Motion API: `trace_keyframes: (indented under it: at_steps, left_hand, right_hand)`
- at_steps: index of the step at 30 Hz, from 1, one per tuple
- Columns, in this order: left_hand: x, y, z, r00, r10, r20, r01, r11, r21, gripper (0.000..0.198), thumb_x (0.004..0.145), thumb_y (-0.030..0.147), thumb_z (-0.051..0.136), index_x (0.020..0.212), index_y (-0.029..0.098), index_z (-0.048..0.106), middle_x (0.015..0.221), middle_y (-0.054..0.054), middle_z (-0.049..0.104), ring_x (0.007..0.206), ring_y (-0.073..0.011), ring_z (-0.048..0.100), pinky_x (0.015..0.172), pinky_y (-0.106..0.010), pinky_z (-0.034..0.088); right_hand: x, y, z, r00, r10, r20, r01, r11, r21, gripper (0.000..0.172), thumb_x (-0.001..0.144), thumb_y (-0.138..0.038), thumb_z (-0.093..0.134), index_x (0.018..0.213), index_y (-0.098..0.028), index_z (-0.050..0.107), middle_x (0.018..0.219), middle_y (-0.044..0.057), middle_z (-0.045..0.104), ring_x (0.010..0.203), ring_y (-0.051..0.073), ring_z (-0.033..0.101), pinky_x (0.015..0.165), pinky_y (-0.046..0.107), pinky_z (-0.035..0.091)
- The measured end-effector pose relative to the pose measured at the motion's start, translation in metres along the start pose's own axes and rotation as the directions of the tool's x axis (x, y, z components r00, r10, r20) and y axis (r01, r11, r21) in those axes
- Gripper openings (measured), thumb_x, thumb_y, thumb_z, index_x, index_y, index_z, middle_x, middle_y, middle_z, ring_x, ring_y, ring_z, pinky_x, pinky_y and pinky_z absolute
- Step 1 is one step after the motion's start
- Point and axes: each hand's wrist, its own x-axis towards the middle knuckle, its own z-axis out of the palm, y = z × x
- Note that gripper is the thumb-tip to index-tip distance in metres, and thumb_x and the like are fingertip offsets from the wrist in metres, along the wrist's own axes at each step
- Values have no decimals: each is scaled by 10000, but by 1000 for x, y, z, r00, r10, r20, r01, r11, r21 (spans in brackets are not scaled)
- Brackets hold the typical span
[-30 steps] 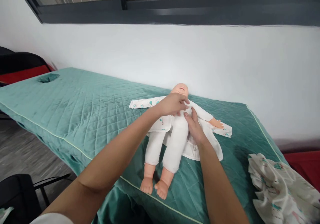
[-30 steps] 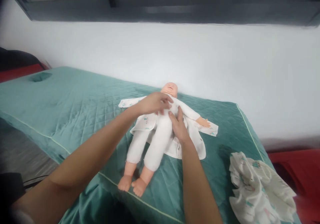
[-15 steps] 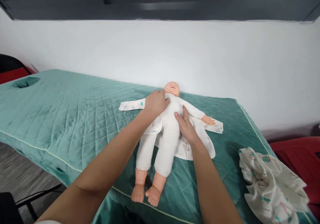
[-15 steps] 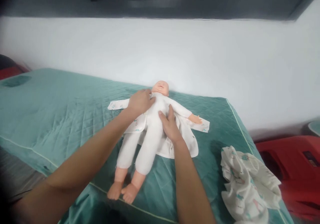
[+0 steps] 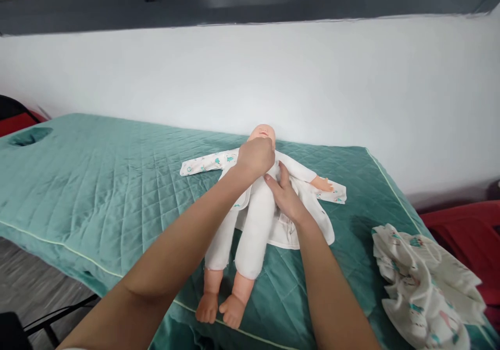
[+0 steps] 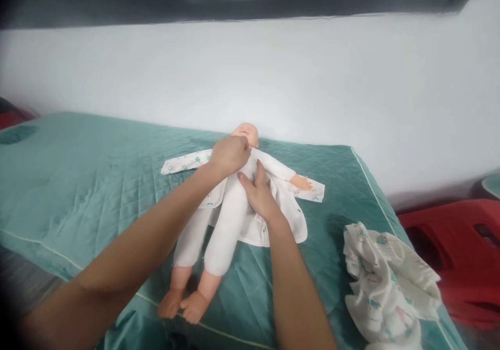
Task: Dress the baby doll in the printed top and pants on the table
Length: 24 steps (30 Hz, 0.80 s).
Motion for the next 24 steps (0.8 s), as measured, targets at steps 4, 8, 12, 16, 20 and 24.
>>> trace_keyframes:
  at_steps: [4, 8, 12, 16, 20, 24]
  left_hand:
    - [14, 22, 2, 988, 154, -31, -154, 988, -5, 335, 1004, 251, 397, 1123, 156, 695, 1084, -133, 735, 1018, -262, 680, 854, -353, 512]
    - [30, 58, 21, 819, 507, 268, -521, 853, -20, 346, 929, 304, 587, 1252, 203, 659, 1323, -101, 673, 1189, -272, 615, 958, -365, 488]
    - [38, 85, 40, 729, 497, 471, -606, 788, 107, 389, 895, 169, 603, 1281, 165, 652, 1335, -163, 665, 1220, -325, 604, 1039, -460, 443]
    - [46, 81, 39, 763, 464, 450, -566, 815, 120, 411, 863, 130, 606, 1270, 160, 649, 1211, -174, 716, 1062, -316, 679, 909, -411, 496]
    - [54, 61, 30, 807, 465, 365, -532, 840, 107, 392, 835, 169, 621, 1225, 199, 630, 1090, -123, 741, 921, -276, 699, 791, -347, 495]
    - [55, 48, 32, 813, 500, 297, -540, 839, 68, 356, 840, 219, 600, 1196, 227, 601, 1101, -85, 732, 927, -251, 689, 763, -314, 474]
  right_hand:
    - [3, -1, 4, 992, -116, -49, 115, 993, -13, 891, 927, -616, 537, 1645, -211, 200, 1694, 85, 291, 1556, 276, 299, 1284, 474, 237]
    - [8, 3, 8, 963, -258, -79, 257, 966, -28, 686, 936, -477, 506, 1564, -216, 413, 1552, 77, 530, 1502, 300, 397, 1259, 478, 288]
    - [8, 5, 4, 953, -304, 3, 303, 951, -57, 575, 889, -391, 509, 1441, -249, 579, 1451, 51, 628, 1507, 315, 384, 1283, 470, 232]
    - [-1, -4, -7, 951, -306, 42, 308, 951, -40, 521, 883, -375, 555, 1380, -241, 631, 1428, 55, 645, 1393, 330, 524, 1197, 485, 389]
    - [-9, -9, -36, 962, -251, 103, 252, 968, 0, 399, 897, -444, 596, 1241, -277, 708, 1340, 7, 700, 1271, 292, 619, 1110, 456, 474]
    - [1, 8, -67, 955, -13, -297, -56, 973, -223, 244, 857, -442, 596, 828, -231, 716, 974, 59, 770, 1034, 300, 693, 1015, 485, 507]
